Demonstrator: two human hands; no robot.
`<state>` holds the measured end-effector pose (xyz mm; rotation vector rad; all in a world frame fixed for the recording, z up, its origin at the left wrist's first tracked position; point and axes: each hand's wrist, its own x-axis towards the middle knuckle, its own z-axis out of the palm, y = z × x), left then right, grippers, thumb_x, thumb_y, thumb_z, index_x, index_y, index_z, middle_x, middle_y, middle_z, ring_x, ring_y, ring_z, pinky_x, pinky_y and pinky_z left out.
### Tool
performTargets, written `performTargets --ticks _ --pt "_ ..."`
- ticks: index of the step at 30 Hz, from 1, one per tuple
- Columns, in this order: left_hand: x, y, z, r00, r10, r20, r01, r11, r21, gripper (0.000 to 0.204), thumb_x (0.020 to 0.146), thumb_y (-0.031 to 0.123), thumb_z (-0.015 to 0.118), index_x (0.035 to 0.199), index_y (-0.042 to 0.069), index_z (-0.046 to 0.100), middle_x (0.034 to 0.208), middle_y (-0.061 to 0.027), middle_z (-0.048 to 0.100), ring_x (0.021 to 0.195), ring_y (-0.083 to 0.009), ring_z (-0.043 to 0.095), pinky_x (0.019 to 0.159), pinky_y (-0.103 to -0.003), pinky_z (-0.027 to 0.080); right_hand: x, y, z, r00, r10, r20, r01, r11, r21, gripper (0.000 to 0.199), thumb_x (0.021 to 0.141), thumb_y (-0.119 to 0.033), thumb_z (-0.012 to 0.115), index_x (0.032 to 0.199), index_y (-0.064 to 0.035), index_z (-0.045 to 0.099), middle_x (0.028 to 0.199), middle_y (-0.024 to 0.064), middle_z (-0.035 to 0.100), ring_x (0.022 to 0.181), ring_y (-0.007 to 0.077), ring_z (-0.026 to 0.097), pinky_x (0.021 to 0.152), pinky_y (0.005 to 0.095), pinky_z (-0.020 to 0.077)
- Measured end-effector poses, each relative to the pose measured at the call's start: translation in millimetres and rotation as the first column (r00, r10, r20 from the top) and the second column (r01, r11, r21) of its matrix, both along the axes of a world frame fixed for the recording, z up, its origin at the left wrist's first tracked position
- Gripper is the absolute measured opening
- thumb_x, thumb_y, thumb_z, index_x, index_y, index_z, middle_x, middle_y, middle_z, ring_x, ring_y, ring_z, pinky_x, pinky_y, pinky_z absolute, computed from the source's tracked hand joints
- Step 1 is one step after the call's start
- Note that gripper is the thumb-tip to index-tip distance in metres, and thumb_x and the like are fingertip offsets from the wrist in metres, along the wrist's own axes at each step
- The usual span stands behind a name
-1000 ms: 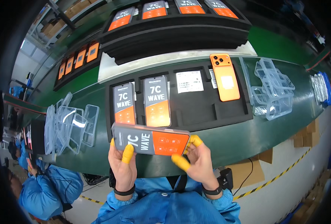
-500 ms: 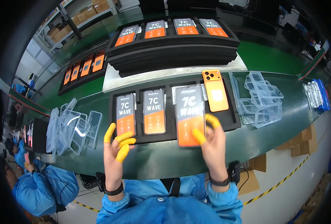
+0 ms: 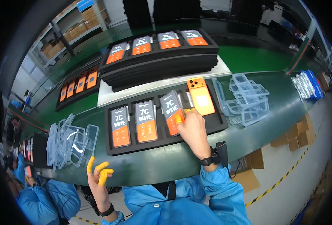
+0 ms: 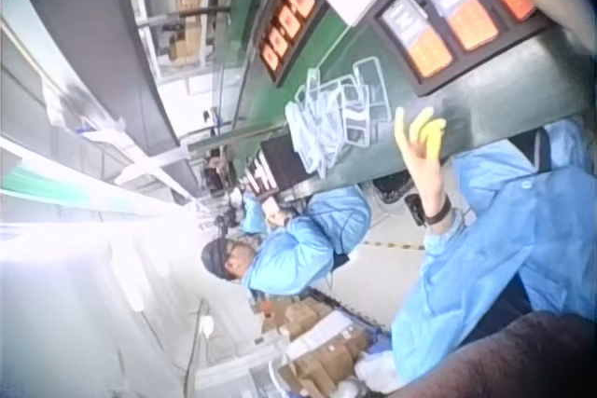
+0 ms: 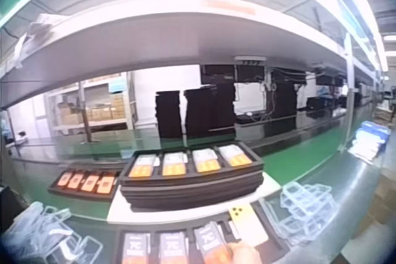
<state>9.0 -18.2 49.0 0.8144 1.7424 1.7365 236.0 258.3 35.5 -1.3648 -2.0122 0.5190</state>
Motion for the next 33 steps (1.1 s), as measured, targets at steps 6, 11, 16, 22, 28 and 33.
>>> performTargets --ticks 6,11,16,22,28,33 --pt "-2 0 5 0.999 0.004 0.052 -0.006 0.999 0.033 0.07 0.094 0.004 0.064 0.153 0.003 0.028 0.12 -0.0191 0.064 0.093 -0.0203 0.068 0.082 -0.029 0.052 47 26 26 0.893 -0.397 0.211 0.256 0.835 0.487 0.016 0.077 -0.012 0.072 0.081 0.0028 0.067 0.09 0.0217 0.064 0.084 0.0378 0.064 0.074 0.045 0.0543" --pt "2 26 0 0.983 -0.142 0.117 0.138 0.99 0.043 0.065 0.094 0.006 0.066 0.149 0.0 0.033 0.115 -0.0184 0.066 0.092 -0.0211 0.069 0.083 -0.029 0.053 94 59 -11 0.808 -0.47 0.356 0.335 0.863 0.378 0.012 0.081 -0.01 0.07 0.084 0.0015 0.066 0.095 0.0196 0.066 0.088 0.0365 0.065 0.074 0.0455 0.0534" --pt "6 43 -8 0.928 -0.335 0.165 0.338 0.941 0.008 0.063 0.092 -0.003 0.064 0.148 0.001 0.036 0.119 -0.0198 0.066 0.101 -0.0247 0.069 0.091 -0.034 0.053 67 -13 21 0.94 -0.3 0.164 0.076 0.651 0.756 0.019 0.086 -0.01 0.069 0.101 0.0018 0.07 0.091 0.016 0.067 0.079 0.0327 0.063 0.07 0.0456 0.0519" --pt "43 100 -25 0.929 -0.326 -0.174 0.363 0.894 0.263 0.102 0.078 0.028 0.087 0.155 0.003 0.025 0.152 -0.0236 0.039 0.138 -0.0345 0.043 0.106 -0.046 0.044 61 -82 24 0.968 0.247 -0.051 -0.204 0.885 0.419 0.032 0.077 -0.003 0.078 0.108 0.0006 0.072 0.07 0.0082 0.062 0.055 0.0249 0.059 0.05 0.0351 0.0446" --pt "38 97 23 0.529 -0.514 -0.676 0.531 0.821 -0.209 0.046 0.074 0.022 0.086 0.111 -0.001 0.071 0.11 -0.0146 0.072 0.089 -0.0277 0.07 0.075 -0.034 0.054 44 -45 49 0.578 0.814 0.059 -0.814 0.58 -0.025 0.028 0.078 -0.012 0.077 0.105 -0.0084 0.077 0.071 0.0051 0.061 0.056 0.022 0.058 0.049 0.0343 0.0452" --pt "30 65 0 0.541 -0.705 -0.458 0.588 0.707 -0.394 0.024 0.091 0.009 0.071 0.112 -0.001 0.07 0.08 -0.0118 0.073 0.058 -0.0228 0.066 0.059 -0.031 0.053 18 -25 56 0.398 0.913 -0.089 -0.893 0.363 -0.267 0.043 0.076 -0.031 0.084 0.11 -0.0075 0.075 0.093 0.0104 0.07 0.082 0.0297 0.069 0.067 0.0338 0.0569"
